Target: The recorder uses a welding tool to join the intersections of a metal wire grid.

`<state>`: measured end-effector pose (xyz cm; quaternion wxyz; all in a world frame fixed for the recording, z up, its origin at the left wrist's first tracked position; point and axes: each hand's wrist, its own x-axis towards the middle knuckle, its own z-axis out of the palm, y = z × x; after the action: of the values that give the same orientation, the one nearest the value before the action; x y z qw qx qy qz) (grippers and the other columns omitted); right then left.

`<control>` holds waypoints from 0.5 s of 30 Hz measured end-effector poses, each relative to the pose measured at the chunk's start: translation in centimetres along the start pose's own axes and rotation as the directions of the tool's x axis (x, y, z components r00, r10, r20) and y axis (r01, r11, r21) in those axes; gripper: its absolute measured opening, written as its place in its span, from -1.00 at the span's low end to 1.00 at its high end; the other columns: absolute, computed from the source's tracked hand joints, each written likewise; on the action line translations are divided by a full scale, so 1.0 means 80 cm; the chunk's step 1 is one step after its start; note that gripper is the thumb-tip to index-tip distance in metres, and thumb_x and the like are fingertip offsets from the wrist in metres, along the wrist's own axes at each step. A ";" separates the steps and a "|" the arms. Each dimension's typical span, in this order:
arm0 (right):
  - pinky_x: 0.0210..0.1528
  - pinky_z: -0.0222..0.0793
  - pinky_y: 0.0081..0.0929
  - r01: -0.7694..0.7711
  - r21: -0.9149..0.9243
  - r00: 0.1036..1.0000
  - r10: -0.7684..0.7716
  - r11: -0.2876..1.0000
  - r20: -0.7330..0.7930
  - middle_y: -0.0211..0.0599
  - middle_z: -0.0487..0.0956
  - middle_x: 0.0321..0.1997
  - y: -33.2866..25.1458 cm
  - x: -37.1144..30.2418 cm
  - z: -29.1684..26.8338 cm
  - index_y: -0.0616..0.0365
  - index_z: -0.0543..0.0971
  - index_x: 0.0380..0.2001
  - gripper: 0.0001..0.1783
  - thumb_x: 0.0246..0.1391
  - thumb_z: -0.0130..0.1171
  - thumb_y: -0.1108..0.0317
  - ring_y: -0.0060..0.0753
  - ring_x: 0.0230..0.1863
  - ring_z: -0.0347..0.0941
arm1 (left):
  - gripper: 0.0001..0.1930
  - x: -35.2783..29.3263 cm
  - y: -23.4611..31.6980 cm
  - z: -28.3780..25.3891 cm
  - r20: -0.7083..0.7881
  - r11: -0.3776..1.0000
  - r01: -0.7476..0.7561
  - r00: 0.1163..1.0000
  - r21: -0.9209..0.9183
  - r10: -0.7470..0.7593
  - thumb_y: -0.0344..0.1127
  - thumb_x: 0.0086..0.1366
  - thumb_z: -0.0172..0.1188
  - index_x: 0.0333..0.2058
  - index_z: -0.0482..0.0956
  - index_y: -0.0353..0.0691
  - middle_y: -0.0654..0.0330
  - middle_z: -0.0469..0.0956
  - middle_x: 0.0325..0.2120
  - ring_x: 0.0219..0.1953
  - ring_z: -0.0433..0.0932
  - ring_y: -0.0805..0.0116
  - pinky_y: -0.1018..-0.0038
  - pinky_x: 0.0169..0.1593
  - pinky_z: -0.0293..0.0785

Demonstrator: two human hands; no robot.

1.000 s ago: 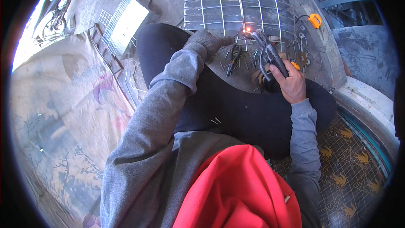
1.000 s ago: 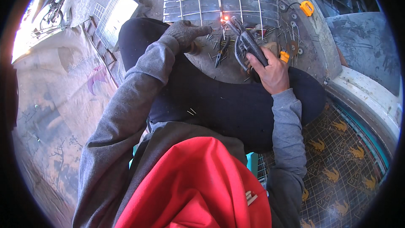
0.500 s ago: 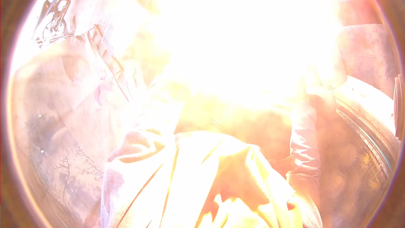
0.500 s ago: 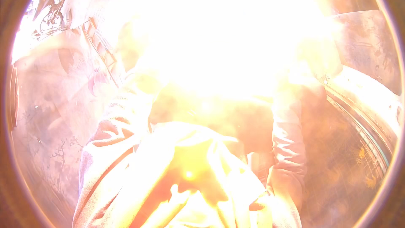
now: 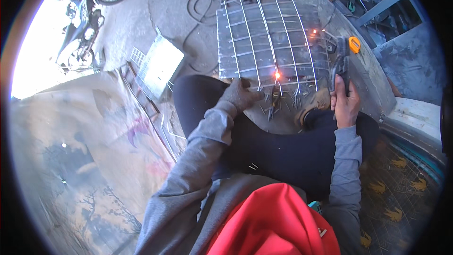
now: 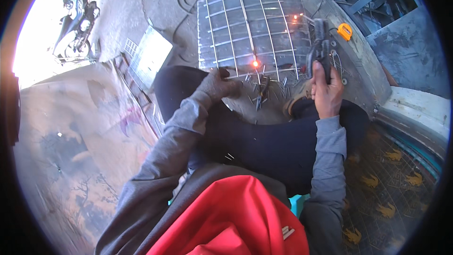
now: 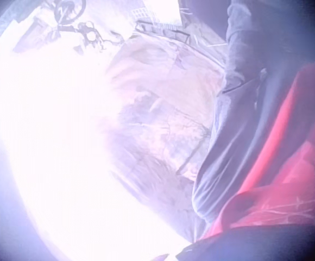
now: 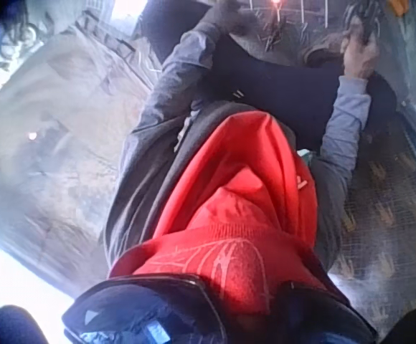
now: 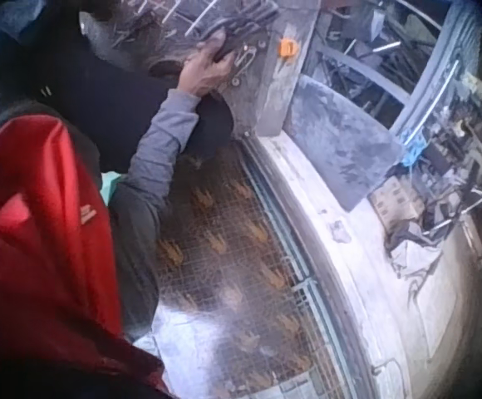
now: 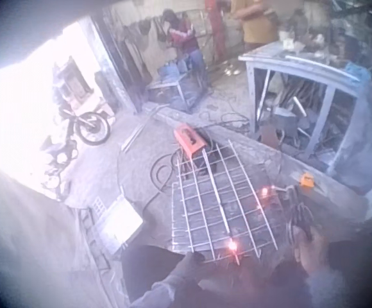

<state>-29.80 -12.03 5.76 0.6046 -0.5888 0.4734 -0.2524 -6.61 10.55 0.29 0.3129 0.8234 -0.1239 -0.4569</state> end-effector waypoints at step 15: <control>-0.67 0.20 -0.65 0.068 0.286 0.964 0.011 0.956 -0.265 -0.51 0.48 -0.50 -0.034 0.033 -0.004 0.10 0.55 -0.28 -0.60 0.34 0.26 -0.05 -0.74 -0.65 0.31 | -0.45 -0.047 0.020 -0.005 0.250 0.890 -0.160 0.967 0.427 0.054 0.14 0.47 0.11 0.18 0.52 -0.18 -0.14 0.60 0.11 0.23 0.55 -0.07 0.17 0.24 0.46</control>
<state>-28.25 -14.97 7.68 0.6130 -0.4608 0.4983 -0.4045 -8.21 11.35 4.03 0.1253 0.8060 -0.3059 -0.4910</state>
